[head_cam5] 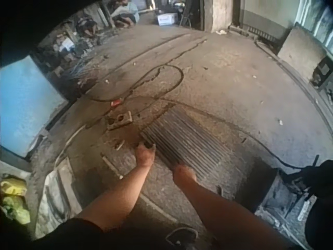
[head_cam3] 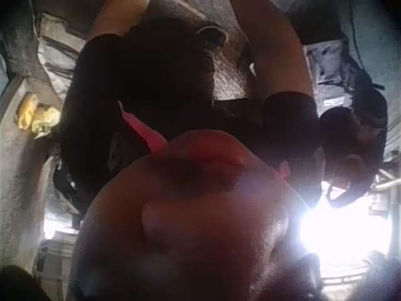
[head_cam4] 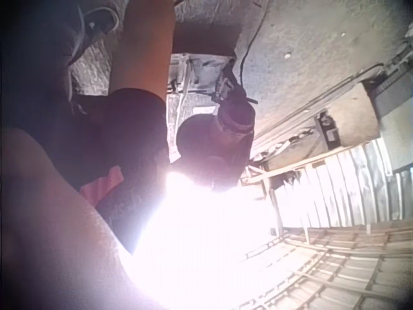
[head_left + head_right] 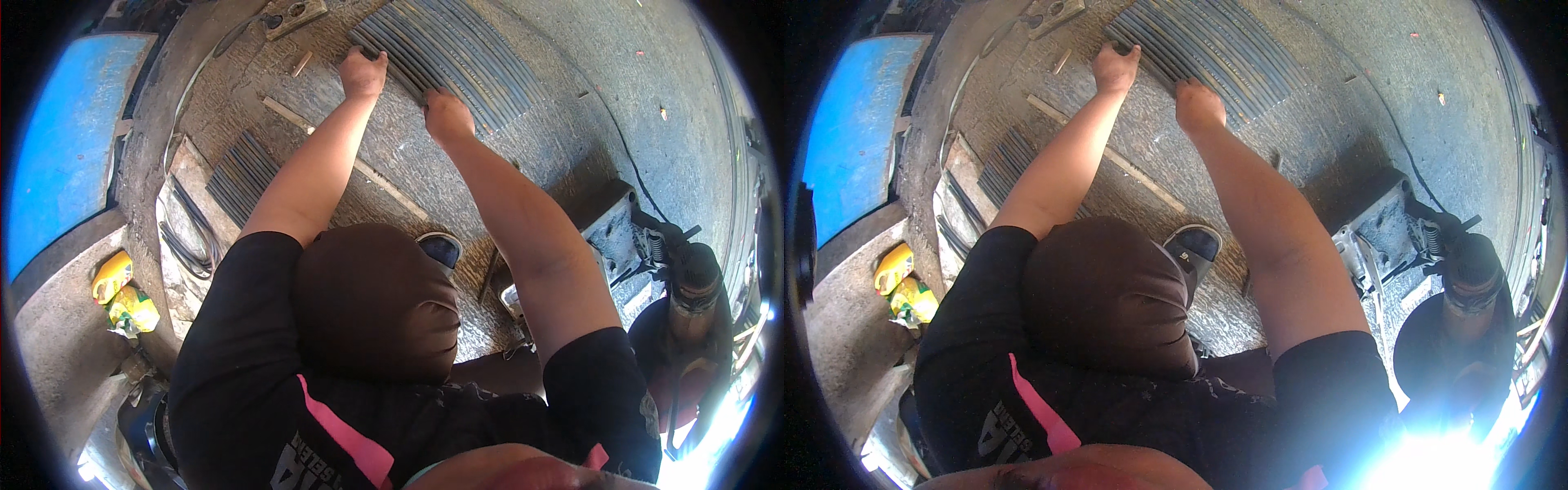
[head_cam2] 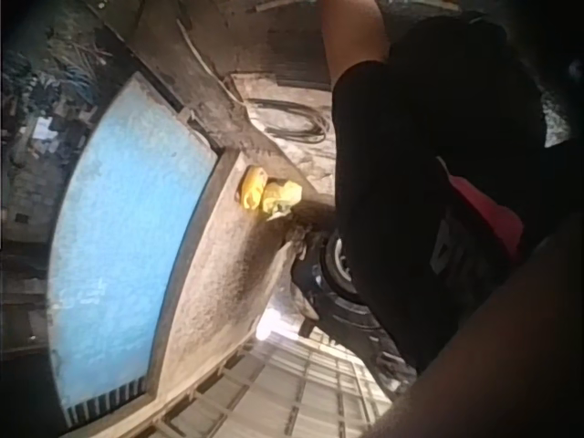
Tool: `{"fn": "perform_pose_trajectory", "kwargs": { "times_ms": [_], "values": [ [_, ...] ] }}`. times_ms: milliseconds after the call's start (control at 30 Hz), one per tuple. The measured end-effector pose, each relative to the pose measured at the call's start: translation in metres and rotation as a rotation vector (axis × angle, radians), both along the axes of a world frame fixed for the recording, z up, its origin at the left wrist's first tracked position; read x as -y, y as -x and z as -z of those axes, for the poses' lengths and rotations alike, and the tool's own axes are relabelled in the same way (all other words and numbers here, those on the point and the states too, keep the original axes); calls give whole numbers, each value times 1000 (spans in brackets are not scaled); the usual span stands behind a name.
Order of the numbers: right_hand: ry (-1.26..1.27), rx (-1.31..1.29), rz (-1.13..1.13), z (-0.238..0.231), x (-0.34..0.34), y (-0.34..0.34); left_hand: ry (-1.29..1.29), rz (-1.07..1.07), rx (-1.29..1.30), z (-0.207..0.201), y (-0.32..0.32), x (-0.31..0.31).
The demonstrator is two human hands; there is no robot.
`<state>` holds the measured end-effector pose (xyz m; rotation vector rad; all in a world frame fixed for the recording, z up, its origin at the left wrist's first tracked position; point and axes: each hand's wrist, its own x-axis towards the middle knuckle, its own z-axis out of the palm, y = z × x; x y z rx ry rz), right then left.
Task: Measure and align metal rods in a chop saw for cutting.
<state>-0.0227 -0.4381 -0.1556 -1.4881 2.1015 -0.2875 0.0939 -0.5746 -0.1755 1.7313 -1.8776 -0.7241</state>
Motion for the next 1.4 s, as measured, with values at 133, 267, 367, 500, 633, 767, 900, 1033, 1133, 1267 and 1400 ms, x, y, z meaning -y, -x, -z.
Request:
{"fn": "perform_pose_trajectory", "kwargs": {
  "times_ms": [133, 267, 367, 500, 633, 767, 900, 1033, 1133, 1267, 1400],
  "values": [
    [9, -21, -21, 0, 1, 1, -14, -24, -11, 1, 0, -1],
    [-69, 13, -29, -11, -3, 10, 8, -32, 26, 2, -1, -1],
    [-96, 13, 49, -22, -14, 18, -10, -21, -88, 5, -2, -2],
    [-108, 15, 115, -38, -35, 20, 143, -92, 22, 15, -4, -24],
    [-219, 0, 79, -76, -51, 10, -58, 10, -223, 9, 3, -51],
    [-404, -95, -183, -136, -83, -1, -450, 234, -260, -33, 19, -84],
    [-414, -74, -39, -185, -136, -7, -765, 608, -377, -99, 30, -138],
    [-256, -117, 99, -232, -189, 0, -739, 1055, -339, -168, 61, -186],
    [-282, -176, 172, -286, -228, -3, -780, 1284, -418, -214, 88, -211],
    [-203, -327, 68, -380, -276, -33, -700, 1481, -378, -271, 105, -233],
    [-2, -352, -206, -446, -337, -82, -608, 1537, -226, -318, 103, -260]
  ]
}}
